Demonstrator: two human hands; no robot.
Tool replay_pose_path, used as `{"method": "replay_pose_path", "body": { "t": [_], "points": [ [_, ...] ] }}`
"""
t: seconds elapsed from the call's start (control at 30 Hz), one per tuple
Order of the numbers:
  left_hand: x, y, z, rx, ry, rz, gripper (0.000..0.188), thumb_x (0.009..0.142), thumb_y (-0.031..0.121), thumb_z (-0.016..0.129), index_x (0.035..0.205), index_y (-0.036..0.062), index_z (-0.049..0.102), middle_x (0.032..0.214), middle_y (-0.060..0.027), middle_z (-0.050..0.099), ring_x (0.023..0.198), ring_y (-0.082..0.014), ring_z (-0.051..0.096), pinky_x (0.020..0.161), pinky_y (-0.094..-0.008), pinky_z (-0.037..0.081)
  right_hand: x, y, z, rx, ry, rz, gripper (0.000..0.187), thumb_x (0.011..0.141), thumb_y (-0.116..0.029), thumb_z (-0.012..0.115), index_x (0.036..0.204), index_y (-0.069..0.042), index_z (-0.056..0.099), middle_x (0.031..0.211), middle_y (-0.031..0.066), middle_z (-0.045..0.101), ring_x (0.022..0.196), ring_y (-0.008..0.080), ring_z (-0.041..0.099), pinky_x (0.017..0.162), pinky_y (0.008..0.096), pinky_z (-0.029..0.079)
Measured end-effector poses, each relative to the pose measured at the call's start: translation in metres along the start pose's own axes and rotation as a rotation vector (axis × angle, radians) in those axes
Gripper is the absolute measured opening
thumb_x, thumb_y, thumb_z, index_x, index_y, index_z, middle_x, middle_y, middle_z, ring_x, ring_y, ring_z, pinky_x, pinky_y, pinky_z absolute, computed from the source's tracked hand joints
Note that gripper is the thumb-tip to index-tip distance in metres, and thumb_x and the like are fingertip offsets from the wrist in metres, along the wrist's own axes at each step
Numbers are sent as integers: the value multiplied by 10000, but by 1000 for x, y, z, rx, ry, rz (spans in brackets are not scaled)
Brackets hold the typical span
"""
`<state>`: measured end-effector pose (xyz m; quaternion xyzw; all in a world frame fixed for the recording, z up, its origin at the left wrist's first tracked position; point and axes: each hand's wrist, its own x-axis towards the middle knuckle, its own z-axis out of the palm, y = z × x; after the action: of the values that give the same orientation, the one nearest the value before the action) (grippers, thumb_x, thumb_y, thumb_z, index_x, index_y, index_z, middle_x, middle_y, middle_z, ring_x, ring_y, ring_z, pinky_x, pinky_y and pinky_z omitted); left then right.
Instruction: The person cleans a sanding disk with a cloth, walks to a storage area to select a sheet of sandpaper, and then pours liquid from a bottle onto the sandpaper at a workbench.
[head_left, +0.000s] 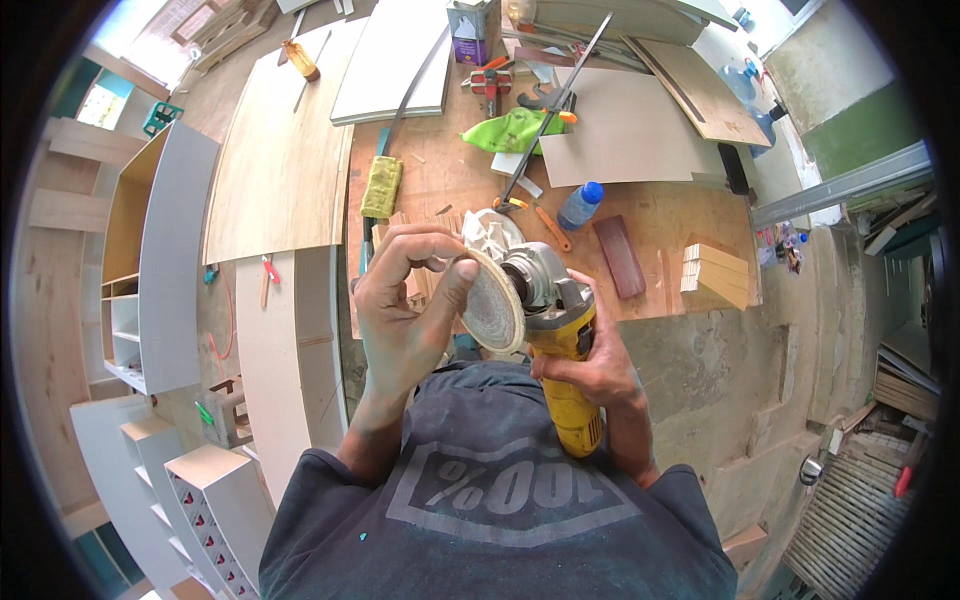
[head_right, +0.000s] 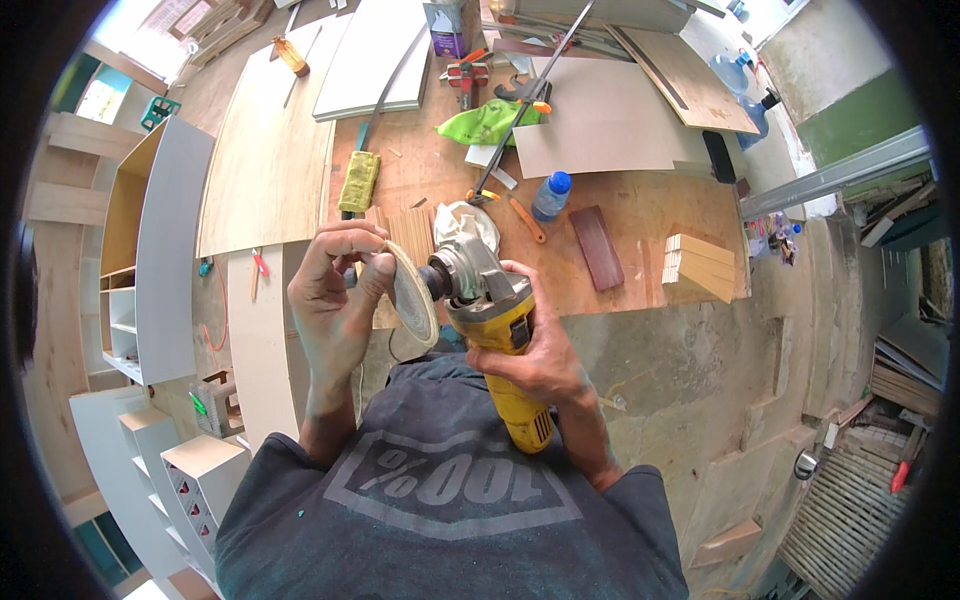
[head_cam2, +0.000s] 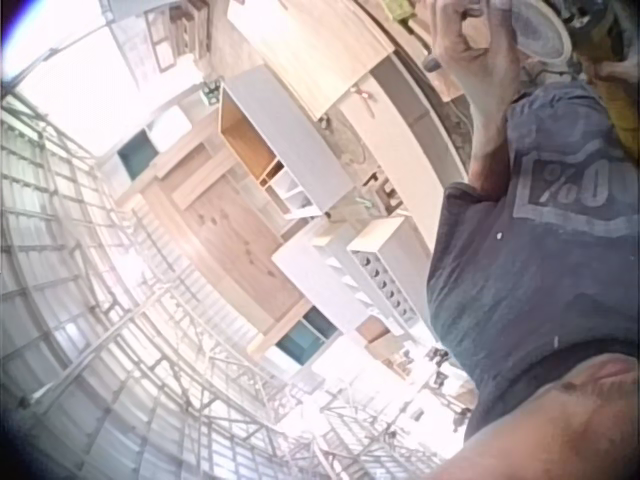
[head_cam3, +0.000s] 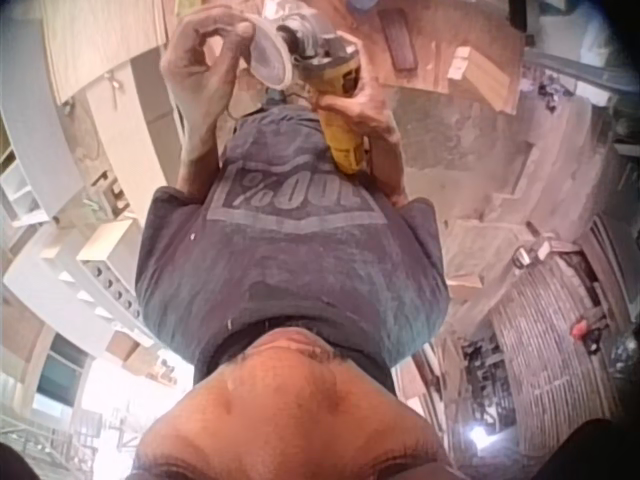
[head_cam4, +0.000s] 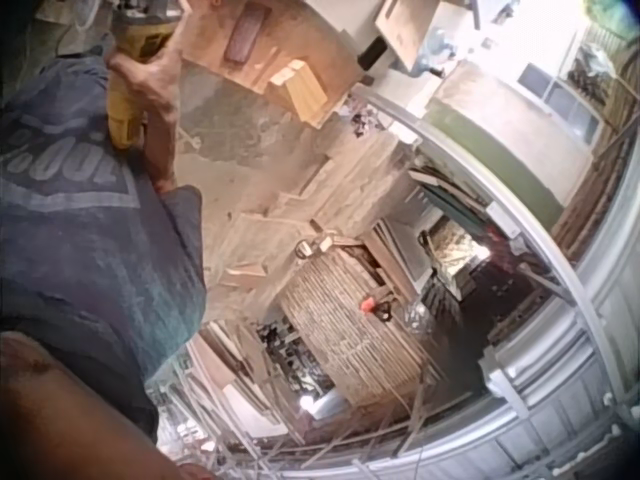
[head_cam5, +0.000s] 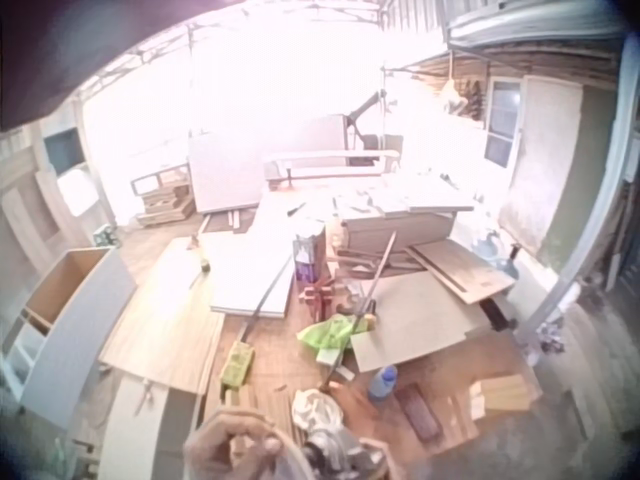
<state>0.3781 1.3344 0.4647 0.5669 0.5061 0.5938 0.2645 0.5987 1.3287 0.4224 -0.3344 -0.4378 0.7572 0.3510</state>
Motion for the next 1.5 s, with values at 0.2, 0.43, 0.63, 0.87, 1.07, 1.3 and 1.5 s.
{"method": "replay_pose_path", "body": {
  "t": [0.2,0.43,0.63,0.87,1.07,1.3,1.5],
  "points": [
    [-8,-5,1,-59,-2,-82,229,874,92,721,1067,5,633,1048,-70,620,921,-118,588,823,-276,479,-2,-3,8,-74,71,-42,853,705,26,759,1397,-86,274,1041,72,608,926,153,621,812,309,525],
    [-22,-5,4,-246,-23,-255,375,908,114,693,1232,-35,578,1234,-114,541,1149,-194,572,1004,-342,471,-4,-11,22,-296,221,-123,786,718,10,748,1363,-97,311,1096,99,590,982,177,620,837,322,521],
    [-25,-5,0,-318,-62,-285,404,926,67,650,1288,-68,529,1289,-123,510,1214,-228,548,1028,-341,462,-8,-11,24,-338,250,-108,810,705,11,766,1373,-93,319,1135,113,565,1013,190,607,847,332,521],
    [-25,-4,2,-390,-80,-314,394,940,26,596,1308,-84,508,1325,-139,495,1251,-232,525,1039,-338,450,-13,-12,25,-462,319,-129,776,729,-74,772,1371,-104,337,1175,160,586,1073,253,616,926,377,499],
    [-26,-9,-1,-442,-116,-278,423,938,31,585,1331,-91,485,1366,-161,485,1257,-238,521,1065,-348,423,-15,-15,29,-524,363,-157,771,728,-86,777,1367,-110,347,1186,174,595,1082,270,631,924,390,505],
    [-31,-12,1,-590,-153,-327,657,894,188,700,1425,-50,397,1380,-185,495,1254,-224,518,1073,-367,397,-14,-9,29,-582,407,-252,812,710,-69,792,1378,-104,332,1122,169,637,1024,266,666,880,378,532],
    [-32,-15,3,-570,-224,-377,754,855,198,760,1451,-37,361,1349,-201,514,1222,-215,535,1054,-348,410,-14,-7,26,-690,448,-279,847,690,-65,793,1387,-97,312,1070,163,665,999,253,678,863,367,540]
  ]
}}
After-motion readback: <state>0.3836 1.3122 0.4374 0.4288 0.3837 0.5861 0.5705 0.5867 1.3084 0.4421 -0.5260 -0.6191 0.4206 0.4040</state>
